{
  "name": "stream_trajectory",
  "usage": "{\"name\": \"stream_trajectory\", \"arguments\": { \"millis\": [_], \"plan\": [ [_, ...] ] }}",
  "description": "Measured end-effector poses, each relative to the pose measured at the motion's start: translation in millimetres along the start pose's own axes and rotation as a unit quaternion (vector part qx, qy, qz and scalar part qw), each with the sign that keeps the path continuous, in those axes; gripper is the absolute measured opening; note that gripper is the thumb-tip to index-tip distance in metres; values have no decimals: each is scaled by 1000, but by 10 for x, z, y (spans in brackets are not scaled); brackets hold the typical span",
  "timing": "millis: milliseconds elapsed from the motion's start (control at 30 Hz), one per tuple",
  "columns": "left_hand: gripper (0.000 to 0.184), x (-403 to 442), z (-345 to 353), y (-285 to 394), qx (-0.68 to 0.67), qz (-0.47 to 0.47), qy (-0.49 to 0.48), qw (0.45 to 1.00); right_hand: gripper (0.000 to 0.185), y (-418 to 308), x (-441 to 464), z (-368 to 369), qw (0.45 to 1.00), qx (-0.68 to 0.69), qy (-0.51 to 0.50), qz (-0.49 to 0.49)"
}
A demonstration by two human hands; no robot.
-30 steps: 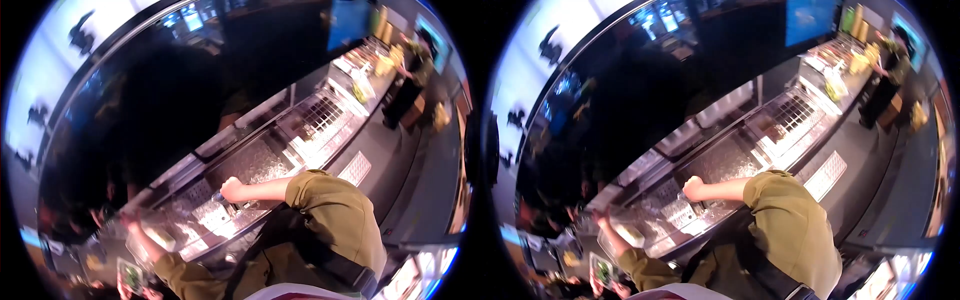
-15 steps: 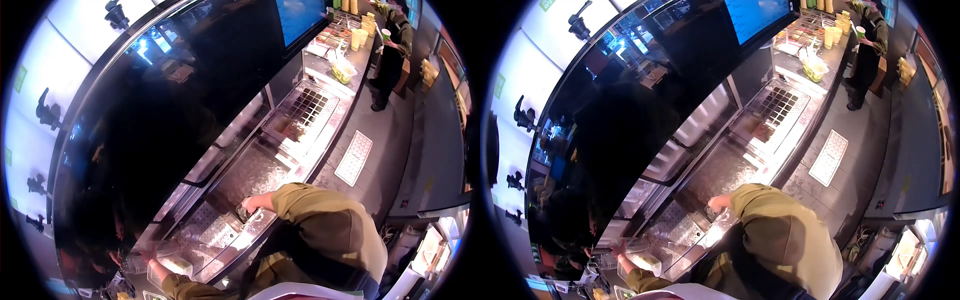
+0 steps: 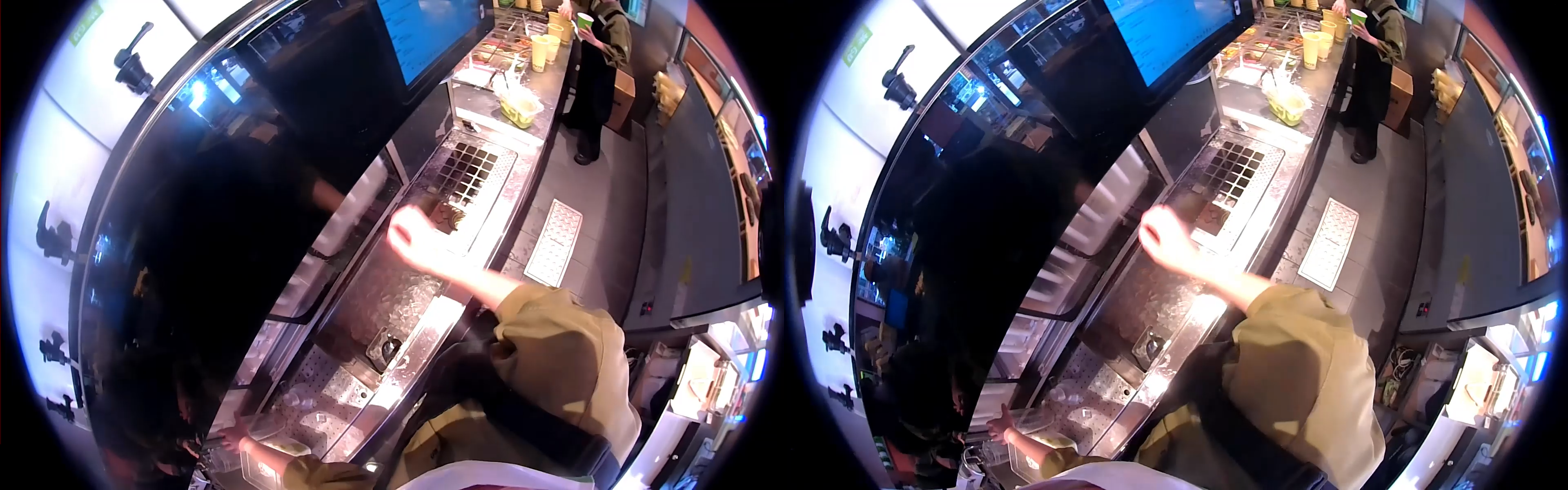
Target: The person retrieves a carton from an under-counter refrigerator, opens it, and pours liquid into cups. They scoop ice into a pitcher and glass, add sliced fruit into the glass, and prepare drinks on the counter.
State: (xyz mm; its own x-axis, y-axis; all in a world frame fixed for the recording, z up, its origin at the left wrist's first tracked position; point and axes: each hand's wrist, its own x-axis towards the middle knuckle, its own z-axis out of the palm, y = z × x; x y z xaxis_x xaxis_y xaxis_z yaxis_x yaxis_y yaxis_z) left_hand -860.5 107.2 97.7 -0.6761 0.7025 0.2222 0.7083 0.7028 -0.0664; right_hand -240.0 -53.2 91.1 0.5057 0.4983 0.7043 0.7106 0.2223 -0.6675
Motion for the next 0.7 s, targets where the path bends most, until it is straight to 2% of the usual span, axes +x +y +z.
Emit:
{"name": "stream_trajectory", "arguments": {
  "millis": [67,100,200,267,300,367,400,433,467,500,533,600,667,700],
  "plan": [
    [96,-238,-15,-8,-42,60,88,993,8,-93,709,-538,985,-19,147,-84],
    [81,-477,-46,8,-85,116,176,974,12,-276,991,-802,982,-1,183,-53],
    [69,-1477,-473,295,-252,209,183,927,43,-330,1697,-1169,975,-80,183,-97],
    [58,-1990,-654,562,-330,268,150,893,49,-164,1981,-1191,979,-126,117,-108],
    [57,-2355,-906,741,-377,249,59,890,52,-70,1994,-1202,987,-114,70,-92],
    [51,-2721,-735,966,-443,278,2,853,60,185,1811,-1300,997,-46,-42,-40],
    [49,-2970,-698,1097,-478,295,-38,826,61,360,1617,-1359,998,-41,-47,-24],
    [47,-3304,-763,1261,-486,316,-78,811,56,593,1411,-1517,994,-29,-107,23],
    [46,-3679,-819,1433,-492,336,-117,795,50,1106,1148,-1665,988,-92,-117,-44],
    [44,-4010,-756,1590,-502,353,-170,771,44,1462,973,-1963,968,-127,-211,45],
    [42,-4368,-689,1773,-512,368,-222,744,37,1944,782,-2196,986,-128,-102,-21],
    [39,-5196,-804,2173,-482,353,-340,726,23,2607,761,-2880,970,-164,12,178],
    [37,-6037,-1036,2689,-463,321,-451,692,24,3634,1110,-3522,956,-112,172,208],
    [36,-6475,-1155,2988,-490,289,-490,660,28,4229,1344,-3840,945,-157,206,198]
  ]
}}
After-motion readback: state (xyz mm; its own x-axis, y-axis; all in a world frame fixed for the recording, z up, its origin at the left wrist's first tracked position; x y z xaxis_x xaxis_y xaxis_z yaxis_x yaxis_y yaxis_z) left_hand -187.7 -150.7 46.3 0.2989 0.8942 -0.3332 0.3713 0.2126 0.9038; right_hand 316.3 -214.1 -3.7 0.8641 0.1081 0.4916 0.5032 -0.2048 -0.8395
